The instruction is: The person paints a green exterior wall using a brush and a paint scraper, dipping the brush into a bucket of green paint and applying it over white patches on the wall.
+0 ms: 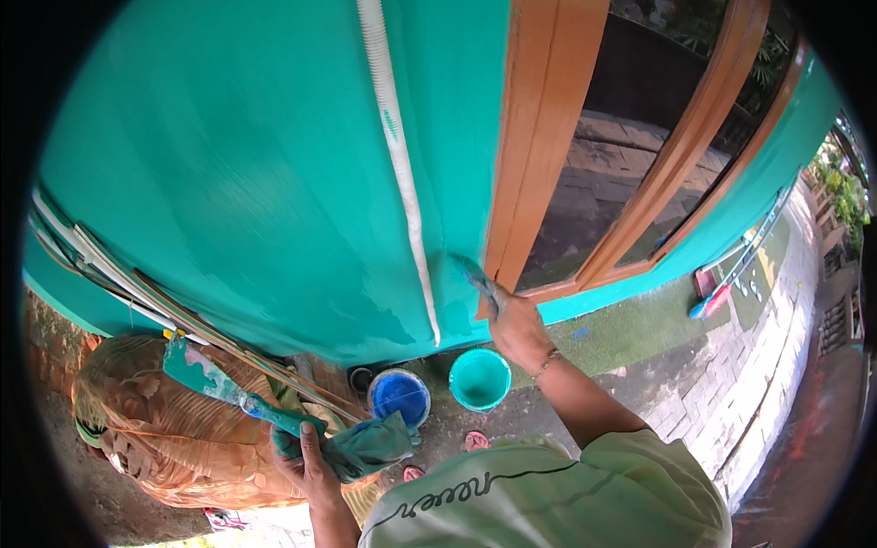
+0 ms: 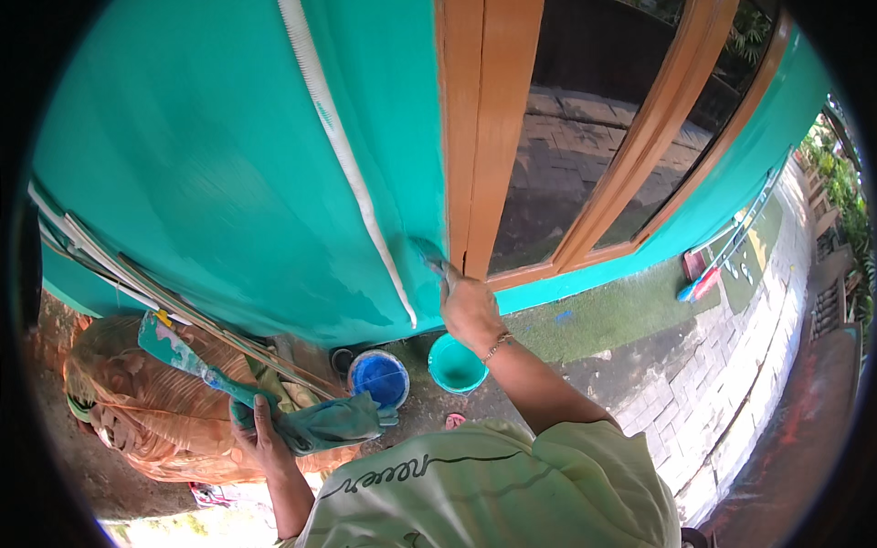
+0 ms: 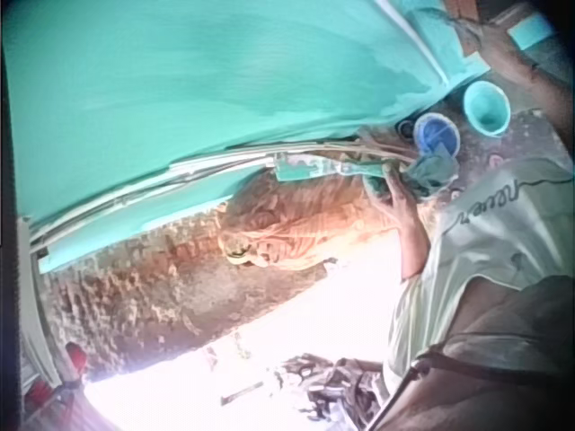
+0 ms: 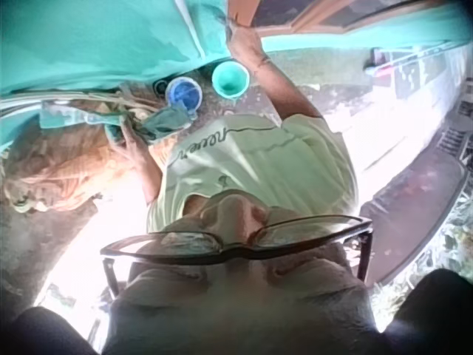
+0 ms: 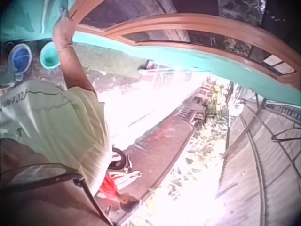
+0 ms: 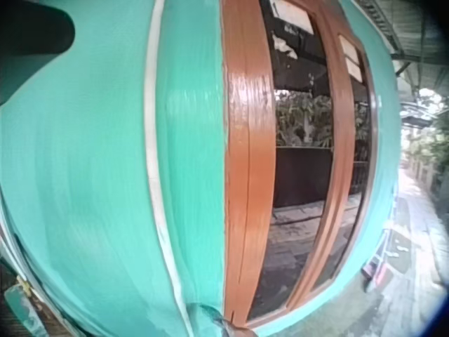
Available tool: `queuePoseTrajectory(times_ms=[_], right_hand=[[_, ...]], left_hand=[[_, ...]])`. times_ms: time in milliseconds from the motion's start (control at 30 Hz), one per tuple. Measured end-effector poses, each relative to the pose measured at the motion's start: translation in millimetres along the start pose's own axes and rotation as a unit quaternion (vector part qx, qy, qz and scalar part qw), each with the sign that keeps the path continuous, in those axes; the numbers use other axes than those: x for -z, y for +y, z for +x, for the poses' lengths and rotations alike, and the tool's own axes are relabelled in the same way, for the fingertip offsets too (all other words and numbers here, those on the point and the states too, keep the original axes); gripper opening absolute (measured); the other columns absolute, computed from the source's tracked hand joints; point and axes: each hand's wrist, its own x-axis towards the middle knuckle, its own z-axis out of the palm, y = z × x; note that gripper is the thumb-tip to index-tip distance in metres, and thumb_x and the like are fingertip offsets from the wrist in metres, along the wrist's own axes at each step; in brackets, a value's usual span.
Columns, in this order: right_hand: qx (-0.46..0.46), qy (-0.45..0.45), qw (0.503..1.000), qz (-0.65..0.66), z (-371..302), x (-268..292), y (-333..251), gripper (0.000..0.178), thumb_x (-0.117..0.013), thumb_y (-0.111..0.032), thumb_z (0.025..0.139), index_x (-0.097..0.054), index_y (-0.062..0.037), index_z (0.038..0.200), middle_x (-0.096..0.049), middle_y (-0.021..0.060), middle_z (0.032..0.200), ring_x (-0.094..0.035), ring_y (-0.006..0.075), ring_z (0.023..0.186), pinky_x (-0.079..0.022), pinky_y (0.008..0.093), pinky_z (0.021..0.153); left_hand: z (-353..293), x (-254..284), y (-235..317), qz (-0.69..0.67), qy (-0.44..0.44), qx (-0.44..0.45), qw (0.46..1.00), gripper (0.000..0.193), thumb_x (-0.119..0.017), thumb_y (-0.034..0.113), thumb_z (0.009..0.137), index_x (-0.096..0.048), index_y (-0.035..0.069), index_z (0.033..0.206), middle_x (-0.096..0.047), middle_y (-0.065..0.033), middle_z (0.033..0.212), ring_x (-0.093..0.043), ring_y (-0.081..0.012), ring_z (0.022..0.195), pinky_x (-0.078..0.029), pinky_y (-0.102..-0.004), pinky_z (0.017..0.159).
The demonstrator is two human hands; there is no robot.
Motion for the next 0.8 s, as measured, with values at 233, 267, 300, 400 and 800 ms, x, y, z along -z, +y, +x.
queuePoseTrajectory(times_ms=[233, 267, 300, 400, 800], right_hand=[[-0.134, -0.101, 0.983, -0.074, 48, -118, 138, 0.032, -0.046, -0.004, 0.086, -0.061, -0.0022, 0.114, -0.064, 0.0269, 0.1, -0.062, 0.0417, 0.095, -0.05, 0.0494, 0.08], [-0.121, -0.091, 0.985, -0.077, 54, -112, 123, 0.029, -0.048, -0.008, 0.088, -0.061, -0.0029, 0.113, -0.064, 0.0254, 0.099, -0.062, 0.0416, 0.094, -0.05, 0.0495, 0.079], [-0.109, -0.08, 0.987, -0.082, 60, -99, 112, 0.027, -0.049, -0.013, 0.09, -0.062, -0.0037, 0.112, -0.065, 0.024, 0.098, -0.062, 0.0416, 0.093, -0.05, 0.0497, 0.078], [-0.021, -0.028, 0.998, -0.056, 51, -44, 44, 0.028, -0.053, -0.012, 0.089, -0.061, -0.0021, 0.113, -0.065, 0.0237, 0.099, -0.062, 0.0414, 0.093, -0.05, 0.0479, 0.078], [0.161, 0.13, 0.876, 0.435, -6, 80, -17, 0.045, -0.051, -0.002, 0.089, -0.042, 0.0013, 0.132, -0.048, -0.001, 0.076, -0.034, 0.0008, 0.051, -0.025, 0.0177, 0.042]], left_hand=[[-1, -9, -3, -0.017, -0.081, 0.017, 0.996, 0.014, -0.061, 0.011, 0.092, -0.054, 0.003, 0.1, -0.059, -0.0015, 0.081, -0.051, -0.006, 0.068, -0.039, -0.019, 0.06], [0, -7, -3, -0.013, -0.08, 0.014, 0.997, 0.013, -0.061, 0.011, 0.092, -0.054, 0.003, 0.099, -0.058, -0.0015, 0.081, -0.051, -0.0061, 0.069, -0.039, -0.019, 0.061], [0, -7, -5, -0.013, -0.081, 0.013, 0.997, 0.013, -0.061, 0.011, 0.092, -0.054, 0.003, 0.099, -0.058, -0.0015, 0.081, -0.05, -0.0062, 0.069, -0.039, -0.019, 0.062], [-1, -10, -1, -0.016, -0.054, 0.027, 0.998, 0.011, -0.061, 0.009, 0.092, -0.054, 0.003, 0.097, -0.055, -0.0005, 0.082, -0.047, -0.0058, 0.071, -0.038, -0.0191, 0.063], [-3, 11, -9, 0.01, -0.018, 0.038, 0.999, 0.01, -0.062, 0.011, 0.092, -0.055, 0.004, 0.095, -0.057, 0.001, 0.082, -0.051, -0.0063, 0.074, -0.043, -0.0219, 0.067]])
